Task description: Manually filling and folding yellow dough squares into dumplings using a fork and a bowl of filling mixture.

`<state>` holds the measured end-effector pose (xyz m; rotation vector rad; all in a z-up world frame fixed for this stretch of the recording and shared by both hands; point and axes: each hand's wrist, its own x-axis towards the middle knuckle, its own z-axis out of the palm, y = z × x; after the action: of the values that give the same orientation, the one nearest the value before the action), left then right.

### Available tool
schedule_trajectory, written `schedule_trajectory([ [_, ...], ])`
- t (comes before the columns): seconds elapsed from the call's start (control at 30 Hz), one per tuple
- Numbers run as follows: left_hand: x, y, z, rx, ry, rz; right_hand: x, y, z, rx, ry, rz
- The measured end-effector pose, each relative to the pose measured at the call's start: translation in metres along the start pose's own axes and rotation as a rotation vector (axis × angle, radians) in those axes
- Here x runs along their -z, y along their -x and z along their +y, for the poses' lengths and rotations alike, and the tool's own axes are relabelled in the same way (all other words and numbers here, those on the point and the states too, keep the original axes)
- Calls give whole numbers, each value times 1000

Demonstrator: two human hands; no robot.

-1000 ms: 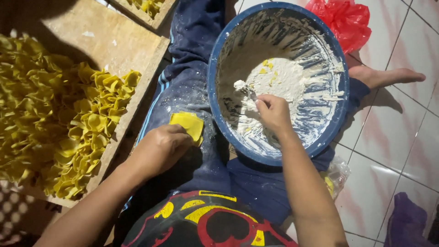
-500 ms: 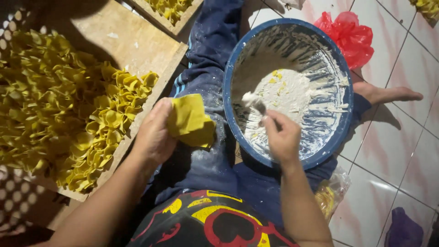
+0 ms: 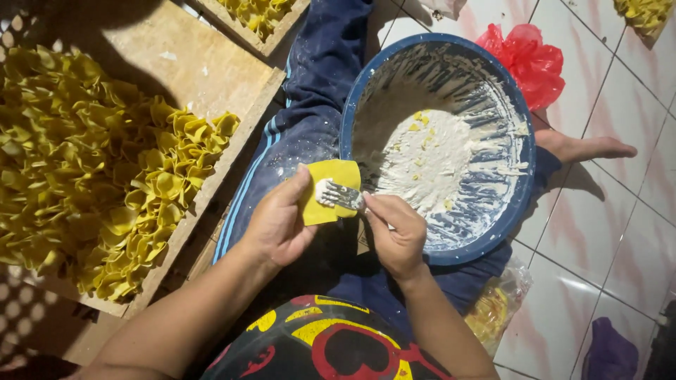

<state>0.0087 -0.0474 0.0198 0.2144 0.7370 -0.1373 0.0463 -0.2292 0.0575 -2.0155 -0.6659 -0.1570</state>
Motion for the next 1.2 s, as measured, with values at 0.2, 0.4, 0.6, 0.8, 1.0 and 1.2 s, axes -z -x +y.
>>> schedule_trajectory([
  [0.2, -11, 9, 24, -91, -178, -16, 17, 3, 15, -20, 48, 20],
  [0.4, -56, 38, 17, -22, -243, -18, -3, -16, -9, 108, -79, -16],
  [0.6, -8, 3, -4, 5, -446, -177, -5, -29, -18, 122, -38, -81],
  [0.8, -27, 12, 8, 86, -356, -219, -7, -33, -21, 9, -35, -32],
  [1.0, -4, 16, 0, 30, -416, -323, -3, -30, -19, -84, -145, 22],
  [1.2, -14, 18, -1, -164, -661, -241, -2, -27, -23, -54, -206, -78],
])
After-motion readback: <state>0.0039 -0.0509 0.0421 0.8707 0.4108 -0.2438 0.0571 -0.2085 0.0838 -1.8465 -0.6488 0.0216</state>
